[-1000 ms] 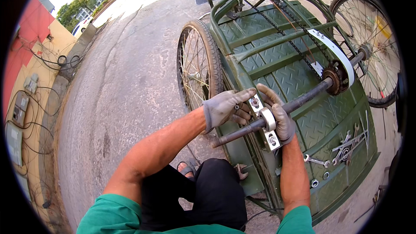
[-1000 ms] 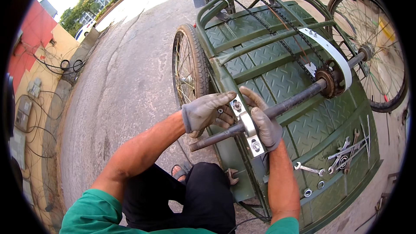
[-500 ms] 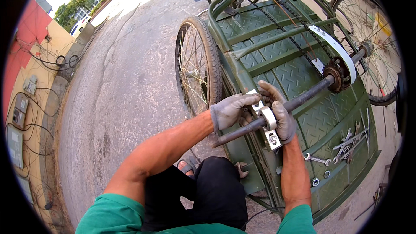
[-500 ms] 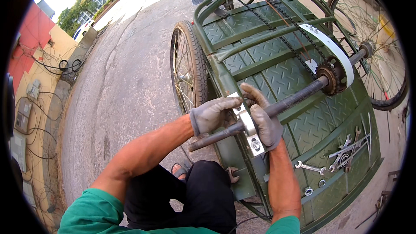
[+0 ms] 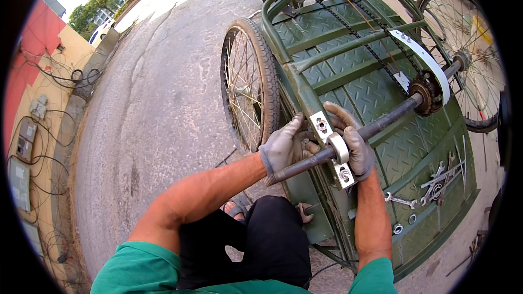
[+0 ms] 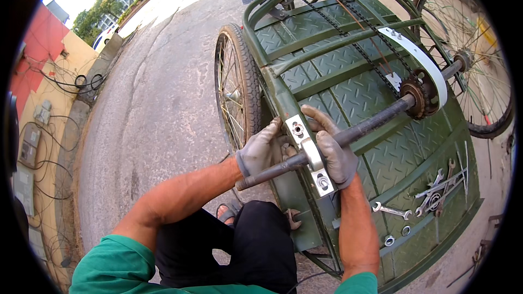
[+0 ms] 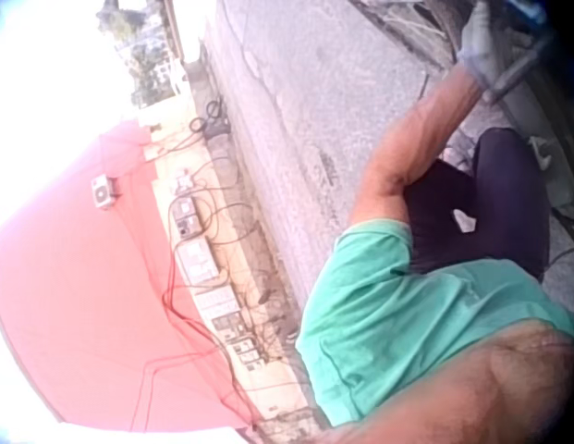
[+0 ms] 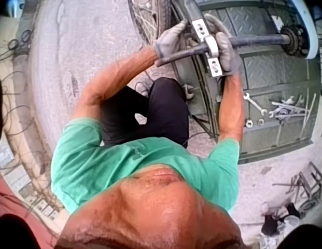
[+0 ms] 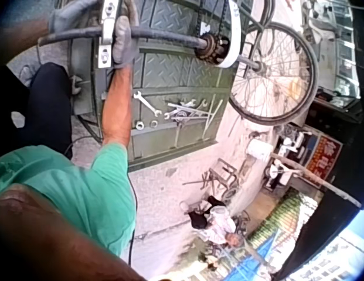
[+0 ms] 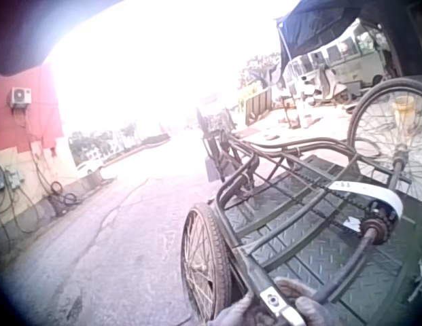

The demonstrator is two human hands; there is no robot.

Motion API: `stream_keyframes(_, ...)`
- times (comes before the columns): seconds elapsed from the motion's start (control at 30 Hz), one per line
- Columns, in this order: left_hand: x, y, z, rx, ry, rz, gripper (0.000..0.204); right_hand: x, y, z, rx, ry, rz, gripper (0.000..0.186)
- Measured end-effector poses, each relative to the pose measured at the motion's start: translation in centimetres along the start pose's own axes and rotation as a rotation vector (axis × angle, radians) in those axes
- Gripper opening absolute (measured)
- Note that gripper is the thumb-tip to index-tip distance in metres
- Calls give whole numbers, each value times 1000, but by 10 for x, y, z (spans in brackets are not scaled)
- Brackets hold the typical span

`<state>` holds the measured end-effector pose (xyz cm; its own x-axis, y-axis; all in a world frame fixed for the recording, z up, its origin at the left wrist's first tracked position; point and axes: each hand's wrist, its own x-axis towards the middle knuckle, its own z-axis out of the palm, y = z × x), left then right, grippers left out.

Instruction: The person walks toward a green cargo tricycle and uses a wrench to tighten bolts on the rear axle bracket. They then use a hammer to tap the bracket into place and continue tightening with the wrench.

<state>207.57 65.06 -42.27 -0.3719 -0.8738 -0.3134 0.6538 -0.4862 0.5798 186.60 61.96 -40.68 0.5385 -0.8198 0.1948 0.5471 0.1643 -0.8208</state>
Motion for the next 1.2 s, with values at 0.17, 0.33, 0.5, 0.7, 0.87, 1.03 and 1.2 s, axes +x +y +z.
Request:
stream_keyframes(0.17, -6, 4, 8, 12, 24, -19, 31, 0, -1, 3, 81, -9, 16, 75)
stream_keyframes(0.33, 2, 9, 0, 121, 14, -35, 26, 1, 1, 0, 93, -30, 35, 76)
stream_keyframes(0.5, 7, 10, -2, 163, 116, -50, 24, -1, 1, 3, 100, 11, 30, 78)
stream_keyframes(0.7, 1, 19, 3, 127, 45, -73, 26, 2, 1, 1, 40, 4, 30, 83)
stream_keyframes(0.87, 10, 20, -12, 174, 7, -124, 34, 1, 0, 2, 79, -2, 61, 83)
stream_keyframes(1.03, 15, 21, 3, 442, 199, -131, 27, 2, 5, -1, 89, 14, 45, 83)
stream_keyframes(1.2, 8, 23, 20, 600, 336, -133, 20, 0, 3, -2, 76, 9, 49, 83)
